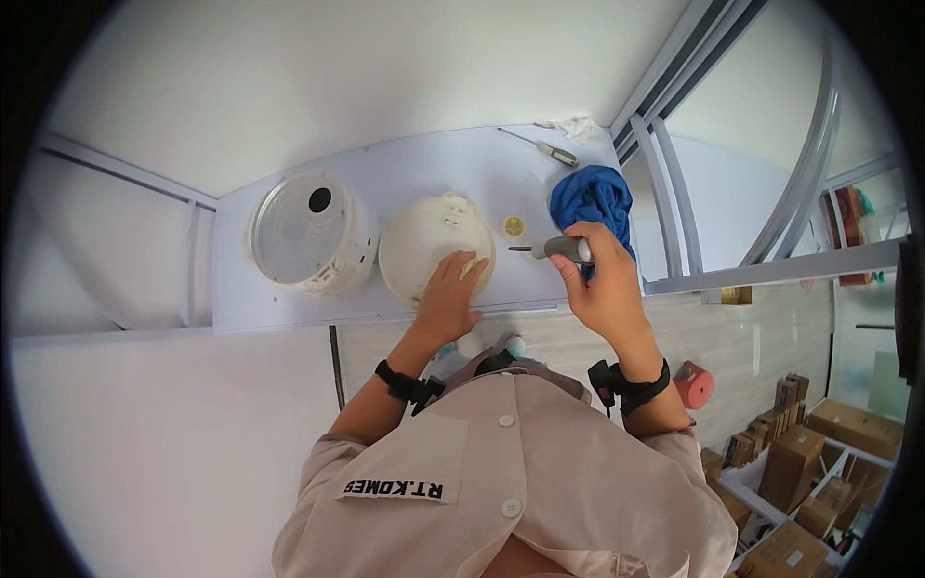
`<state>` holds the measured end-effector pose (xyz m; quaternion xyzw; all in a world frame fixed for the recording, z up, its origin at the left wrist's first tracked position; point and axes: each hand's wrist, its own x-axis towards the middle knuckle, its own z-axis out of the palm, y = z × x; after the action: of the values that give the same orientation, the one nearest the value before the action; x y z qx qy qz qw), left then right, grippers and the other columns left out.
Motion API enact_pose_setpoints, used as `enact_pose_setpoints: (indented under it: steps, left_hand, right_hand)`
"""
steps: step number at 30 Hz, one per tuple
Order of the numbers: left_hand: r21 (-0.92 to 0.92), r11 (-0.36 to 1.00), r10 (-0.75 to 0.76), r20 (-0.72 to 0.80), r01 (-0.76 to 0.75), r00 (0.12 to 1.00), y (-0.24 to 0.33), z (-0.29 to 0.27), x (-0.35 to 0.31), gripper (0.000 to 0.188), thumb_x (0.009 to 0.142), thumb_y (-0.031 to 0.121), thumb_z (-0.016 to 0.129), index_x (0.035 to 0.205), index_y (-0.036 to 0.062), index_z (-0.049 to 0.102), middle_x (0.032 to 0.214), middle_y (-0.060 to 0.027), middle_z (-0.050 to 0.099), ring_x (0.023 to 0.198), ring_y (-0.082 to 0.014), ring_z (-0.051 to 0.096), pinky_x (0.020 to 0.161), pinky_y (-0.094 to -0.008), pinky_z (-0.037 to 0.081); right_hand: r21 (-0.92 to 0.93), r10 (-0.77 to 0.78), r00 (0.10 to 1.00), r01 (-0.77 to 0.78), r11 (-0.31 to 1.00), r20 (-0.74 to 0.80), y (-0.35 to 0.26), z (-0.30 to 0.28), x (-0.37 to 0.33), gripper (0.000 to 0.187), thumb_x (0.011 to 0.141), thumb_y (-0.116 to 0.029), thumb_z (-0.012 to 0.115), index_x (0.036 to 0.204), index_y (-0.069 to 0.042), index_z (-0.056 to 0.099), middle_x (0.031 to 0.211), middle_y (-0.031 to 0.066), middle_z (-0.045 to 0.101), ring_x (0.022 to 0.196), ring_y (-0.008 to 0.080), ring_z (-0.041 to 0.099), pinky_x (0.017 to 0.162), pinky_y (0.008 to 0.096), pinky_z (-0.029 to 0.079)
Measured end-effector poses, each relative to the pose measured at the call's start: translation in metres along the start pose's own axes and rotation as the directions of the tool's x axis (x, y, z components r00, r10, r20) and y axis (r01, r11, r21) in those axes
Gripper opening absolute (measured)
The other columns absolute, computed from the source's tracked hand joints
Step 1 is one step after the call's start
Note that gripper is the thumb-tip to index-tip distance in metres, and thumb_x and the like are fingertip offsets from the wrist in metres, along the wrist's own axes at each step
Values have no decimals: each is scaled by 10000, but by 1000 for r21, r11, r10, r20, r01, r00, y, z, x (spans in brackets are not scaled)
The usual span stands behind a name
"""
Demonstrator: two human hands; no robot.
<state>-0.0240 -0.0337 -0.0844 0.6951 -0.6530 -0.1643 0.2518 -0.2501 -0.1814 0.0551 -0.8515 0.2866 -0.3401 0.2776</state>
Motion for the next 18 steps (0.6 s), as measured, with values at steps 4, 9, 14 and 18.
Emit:
enact_pose_setpoints:
  steps: [4, 9, 14, 18]
  left_hand:
    - [111, 982, -144, -80, 152, 986, 0, 6, -10, 756, 760, 152, 924, 1470, 85, 674, 1554, -149, 579, 1476, -403, 512, 1257, -503, 438]
    - [102, 989, -93, -140, 108, 986, -4, 21, -14, 529, 789, 165, 899, 1298, 80, 780, 1508, -127, 618, 1395, -400, 555, 1208, -501, 476]
    - [130, 984, -99, -174, 123, 980, 3, 26, -13, 495, 791, 158, 893, 1272, 88, 794, 1488, -122, 627, 1376, -395, 565, 1193, -498, 488]
    - [117, 983, -114, -203, 139, 973, 11, 24, -11, 477, 811, 169, 883, 1272, 89, 791, 1470, -122, 639, 1372, -382, 576, 1182, -498, 493]
  right_hand:
    - [35, -22, 1000, 21, 999, 13, 11, -9, 1, 353, 948, -75, 852, 1235, -28, 651, 1090, 186, 726, 931, 407, 724, 765, 433, 581]
    - [74, -74, 995, 69, 995, 72, 14, -10, 4, 358, 941, -61, 854, 1233, -26, 650, 1093, 183, 726, 951, 406, 729, 788, 432, 587]
    - [115, -136, 986, 125, 985, 94, 14, -9, 5, 363, 935, -48, 854, 1234, -24, 650, 1101, 184, 726, 963, 413, 729, 809, 427, 590]
    - [123, -178, 981, 168, 978, 76, 21, -12, 4, 374, 929, -51, 858, 1238, -16, 651, 1123, 188, 733, 983, 417, 732, 844, 425, 595]
